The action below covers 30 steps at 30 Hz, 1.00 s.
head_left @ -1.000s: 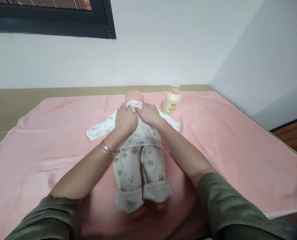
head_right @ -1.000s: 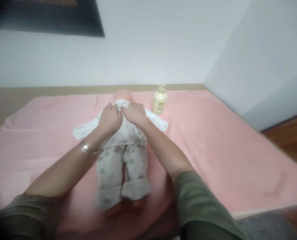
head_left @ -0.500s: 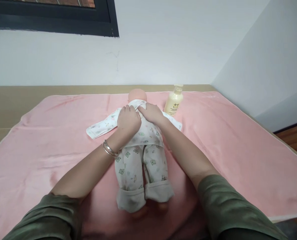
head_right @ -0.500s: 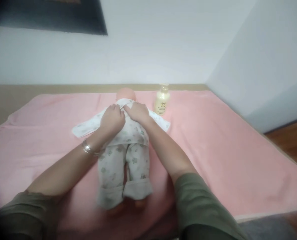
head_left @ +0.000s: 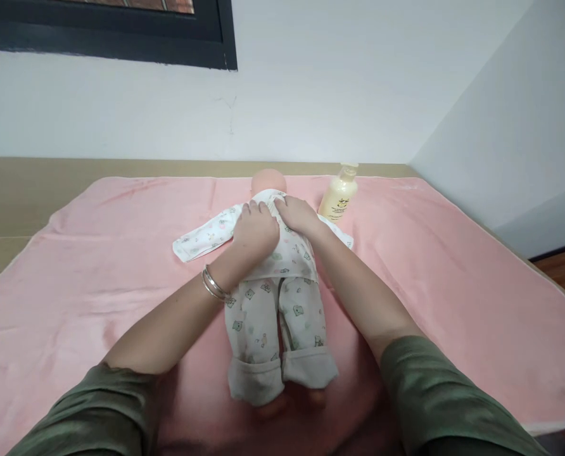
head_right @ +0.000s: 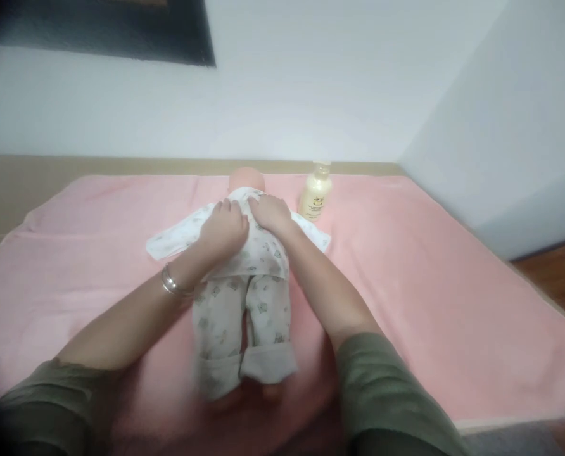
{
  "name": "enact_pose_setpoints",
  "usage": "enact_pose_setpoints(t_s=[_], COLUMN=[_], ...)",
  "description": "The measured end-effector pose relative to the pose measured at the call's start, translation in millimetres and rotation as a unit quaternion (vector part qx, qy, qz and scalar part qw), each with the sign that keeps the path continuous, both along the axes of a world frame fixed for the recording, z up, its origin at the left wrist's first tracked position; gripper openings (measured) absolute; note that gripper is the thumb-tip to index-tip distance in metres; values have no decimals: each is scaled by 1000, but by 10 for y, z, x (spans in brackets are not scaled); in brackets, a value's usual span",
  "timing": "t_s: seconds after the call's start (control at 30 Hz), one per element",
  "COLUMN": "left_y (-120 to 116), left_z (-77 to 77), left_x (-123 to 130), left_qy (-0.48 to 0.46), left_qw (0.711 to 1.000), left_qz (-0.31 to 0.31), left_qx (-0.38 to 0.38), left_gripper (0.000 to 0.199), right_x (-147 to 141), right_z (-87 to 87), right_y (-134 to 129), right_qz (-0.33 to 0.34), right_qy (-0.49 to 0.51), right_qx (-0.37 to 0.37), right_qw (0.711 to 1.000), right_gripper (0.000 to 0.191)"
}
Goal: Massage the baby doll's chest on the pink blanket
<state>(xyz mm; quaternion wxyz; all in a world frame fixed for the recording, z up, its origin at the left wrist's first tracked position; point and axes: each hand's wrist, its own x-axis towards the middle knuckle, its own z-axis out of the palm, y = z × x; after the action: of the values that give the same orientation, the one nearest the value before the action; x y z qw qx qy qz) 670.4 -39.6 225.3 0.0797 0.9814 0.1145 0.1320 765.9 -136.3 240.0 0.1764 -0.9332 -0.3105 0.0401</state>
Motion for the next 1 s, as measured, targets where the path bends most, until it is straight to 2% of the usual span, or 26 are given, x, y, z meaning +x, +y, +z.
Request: enact_pose_setpoints(t_s=[0.1,0.23,0.33,0.4,0.47,0.6,0.67,0.73,0.83,1.0], left_y=[-82,180,388,427,371,79,-41,-64,107,487], left_z=[40,68,57,49,47,52,53,54,49,-35], left_x=[-46,91,205,227,193,16,-50,-50,65,274], left_qy=[3,25,47,45,34,18,6,-5,-3,23], left_qw=[1000,998,996,995,995,996,998,998,997,981], left_qz=[-10,7,13,21,31,61,47,28,22,51], left_qx=[-11,-54,-70,-86,-93,-59,-51,-53,-77,-186], left_gripper=[46,38,41,45,48,46,45,41,37,45], right_x=[65,-210,-463,-520,-451,-107,17,34,-142,-551], right_z=[-14,22,57,59,40,-25,-38,-28,12,34], right_y=[-13,14,51,71,77,40,12,-9,-19,31], right_qz=[-3,17,29,21,10,1,6,11,10,30], right_qy=[1,-90,-124,-127,-109,-38,-13,-12,-57,-129], right_qx=[-12,-46,-66,-74,-60,4,21,11,-43,-93], right_qw=[1000,995,990,989,992,999,1000,1000,997,987], right_gripper=[59,53,52,49,47,48,49,53,59,65])
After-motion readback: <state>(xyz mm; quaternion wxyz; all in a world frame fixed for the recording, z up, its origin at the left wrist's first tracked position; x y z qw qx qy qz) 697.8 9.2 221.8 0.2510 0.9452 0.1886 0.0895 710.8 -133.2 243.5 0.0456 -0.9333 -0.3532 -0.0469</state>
